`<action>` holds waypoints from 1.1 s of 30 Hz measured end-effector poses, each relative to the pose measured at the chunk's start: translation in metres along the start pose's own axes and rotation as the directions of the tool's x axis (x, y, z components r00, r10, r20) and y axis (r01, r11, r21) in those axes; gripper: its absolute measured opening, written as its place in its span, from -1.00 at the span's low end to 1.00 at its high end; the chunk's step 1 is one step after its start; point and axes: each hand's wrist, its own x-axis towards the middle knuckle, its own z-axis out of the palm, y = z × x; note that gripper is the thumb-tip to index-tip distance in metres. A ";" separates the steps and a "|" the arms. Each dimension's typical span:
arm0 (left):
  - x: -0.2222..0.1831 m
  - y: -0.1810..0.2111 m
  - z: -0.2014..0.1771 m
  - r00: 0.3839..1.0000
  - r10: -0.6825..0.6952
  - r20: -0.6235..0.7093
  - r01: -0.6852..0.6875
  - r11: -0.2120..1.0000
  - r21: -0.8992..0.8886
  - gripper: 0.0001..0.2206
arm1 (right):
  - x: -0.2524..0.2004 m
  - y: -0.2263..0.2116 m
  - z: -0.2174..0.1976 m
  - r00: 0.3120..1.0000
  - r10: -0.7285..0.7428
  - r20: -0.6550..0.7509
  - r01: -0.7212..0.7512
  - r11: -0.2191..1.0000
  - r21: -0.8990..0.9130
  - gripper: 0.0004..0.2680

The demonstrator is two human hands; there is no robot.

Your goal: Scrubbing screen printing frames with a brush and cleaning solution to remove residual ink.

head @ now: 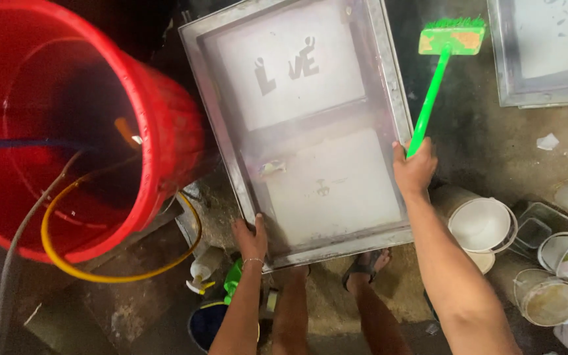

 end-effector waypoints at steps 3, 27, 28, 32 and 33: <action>0.005 -0.002 0.014 1.000 -0.014 -0.025 0.015 0.999 0.031 -0.27 | -0.002 0.009 0.011 0.996 -0.040 -0.083 0.039 0.999 -0.010 -0.66; 0.079 -0.054 0.059 0.988 0.058 -0.143 0.004 0.915 0.403 -0.16 | -0.125 0.036 -0.176 0.709 0.685 0.169 -0.702 0.659 0.270 -0.69; 0.085 -0.067 0.054 0.989 0.067 -0.133 -0.009 0.918 0.396 -0.16 | -0.142 0.041 -0.209 0.713 0.684 0.154 -0.696 0.664 0.274 -0.69; 0.128 -0.100 0.057 0.947 0.292 -0.134 -0.191 0.846 0.497 -0.41 | -0.225 0.124 -0.271 0.505 0.816 0.280 -0.837 0.542 -0.071 -0.64; 0.135 -0.109 0.050 0.954 0.273 -0.123 -0.166 0.824 0.542 -0.40 | -0.259 0.156 -0.274 0.535 0.805 0.257 -0.785 0.586 -0.200 -0.67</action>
